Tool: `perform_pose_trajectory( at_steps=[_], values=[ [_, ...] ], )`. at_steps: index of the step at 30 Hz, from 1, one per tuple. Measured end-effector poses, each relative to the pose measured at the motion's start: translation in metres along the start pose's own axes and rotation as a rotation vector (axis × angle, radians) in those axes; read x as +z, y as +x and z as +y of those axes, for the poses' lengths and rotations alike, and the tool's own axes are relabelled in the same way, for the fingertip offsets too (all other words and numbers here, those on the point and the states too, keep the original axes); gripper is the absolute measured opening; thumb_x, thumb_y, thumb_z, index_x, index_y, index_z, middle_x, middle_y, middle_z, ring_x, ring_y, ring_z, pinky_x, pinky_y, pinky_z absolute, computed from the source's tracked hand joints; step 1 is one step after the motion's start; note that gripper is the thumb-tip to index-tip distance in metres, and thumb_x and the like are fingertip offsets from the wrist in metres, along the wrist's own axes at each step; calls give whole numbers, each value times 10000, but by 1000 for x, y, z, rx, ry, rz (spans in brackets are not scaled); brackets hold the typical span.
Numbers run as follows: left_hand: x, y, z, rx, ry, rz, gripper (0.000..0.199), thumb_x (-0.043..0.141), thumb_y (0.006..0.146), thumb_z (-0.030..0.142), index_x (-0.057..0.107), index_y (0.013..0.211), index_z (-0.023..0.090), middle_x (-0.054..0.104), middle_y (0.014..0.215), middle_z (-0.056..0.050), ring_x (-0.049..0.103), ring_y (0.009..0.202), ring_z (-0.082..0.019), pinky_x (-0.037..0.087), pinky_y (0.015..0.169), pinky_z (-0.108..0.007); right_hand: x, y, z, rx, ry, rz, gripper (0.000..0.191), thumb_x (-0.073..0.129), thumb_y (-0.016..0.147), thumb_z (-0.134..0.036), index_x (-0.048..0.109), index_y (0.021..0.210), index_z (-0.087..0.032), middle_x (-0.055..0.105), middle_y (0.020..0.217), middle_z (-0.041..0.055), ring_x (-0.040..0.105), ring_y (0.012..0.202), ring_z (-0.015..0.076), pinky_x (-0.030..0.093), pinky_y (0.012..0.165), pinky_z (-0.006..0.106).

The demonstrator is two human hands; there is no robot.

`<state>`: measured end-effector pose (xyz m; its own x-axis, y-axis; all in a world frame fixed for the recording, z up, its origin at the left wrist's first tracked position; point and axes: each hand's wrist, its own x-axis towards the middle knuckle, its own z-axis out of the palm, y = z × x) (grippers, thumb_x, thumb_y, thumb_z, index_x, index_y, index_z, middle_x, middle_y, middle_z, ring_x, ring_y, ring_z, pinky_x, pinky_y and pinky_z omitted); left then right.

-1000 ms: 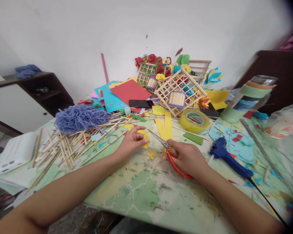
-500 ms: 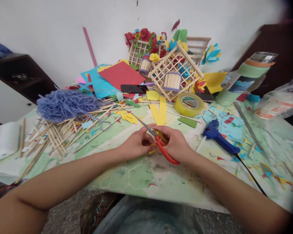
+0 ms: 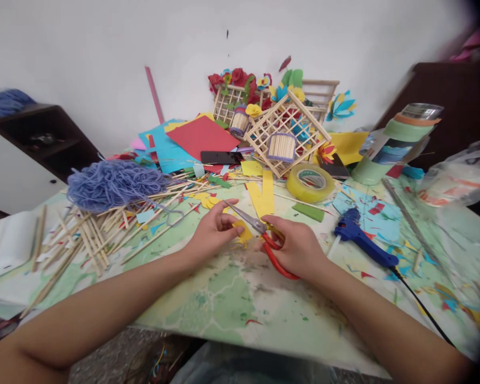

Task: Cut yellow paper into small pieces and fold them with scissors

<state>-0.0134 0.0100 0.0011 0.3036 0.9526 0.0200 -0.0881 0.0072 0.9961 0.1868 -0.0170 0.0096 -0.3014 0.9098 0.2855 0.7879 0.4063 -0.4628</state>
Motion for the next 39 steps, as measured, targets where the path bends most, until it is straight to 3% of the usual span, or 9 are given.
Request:
perform_pose_trajectory(
  at_steps=[3, 7, 19, 39],
  values=[
    [-7, 5, 1, 12, -36, 85, 626, 715, 659, 238, 430, 1214, 191, 622, 721, 21, 589, 627, -111, 449, 619, -232, -9, 5, 9, 21, -187, 11, 494, 580, 725, -452, 584, 1141, -186, 678, 775, 47, 590, 633, 181, 354, 552, 265],
    [-13, 10, 3, 29, -57, 134, 614, 708, 661, 223, 441, 1214, 202, 605, 746, 27, 580, 631, -99, 437, 614, -221, -14, 8, 11, -36, -305, -58, 549, 558, 732, -482, 556, 1178, -162, 670, 912, 99, 601, 790, 232, 383, 648, 291],
    [-12, 10, 5, 17, -96, 102, 641, 695, 629, 148, 418, 1206, 185, 637, 755, 13, 600, 697, -128, 437, 690, -256, -8, 5, 8, -36, -265, -163, 619, 524, 752, -600, 531, 1224, -200, 644, 878, 83, 593, 810, 219, 388, 665, 278],
    [-10, 10, 3, -39, -138, 91, 625, 692, 630, 130, 428, 1194, 185, 613, 719, 42, 568, 595, -80, 431, 598, -200, -7, 5, 10, -62, -271, -180, 642, 493, 748, -653, 545, 1220, -221, 632, 778, 52, 578, 708, 201, 351, 600, 271]
  ],
)
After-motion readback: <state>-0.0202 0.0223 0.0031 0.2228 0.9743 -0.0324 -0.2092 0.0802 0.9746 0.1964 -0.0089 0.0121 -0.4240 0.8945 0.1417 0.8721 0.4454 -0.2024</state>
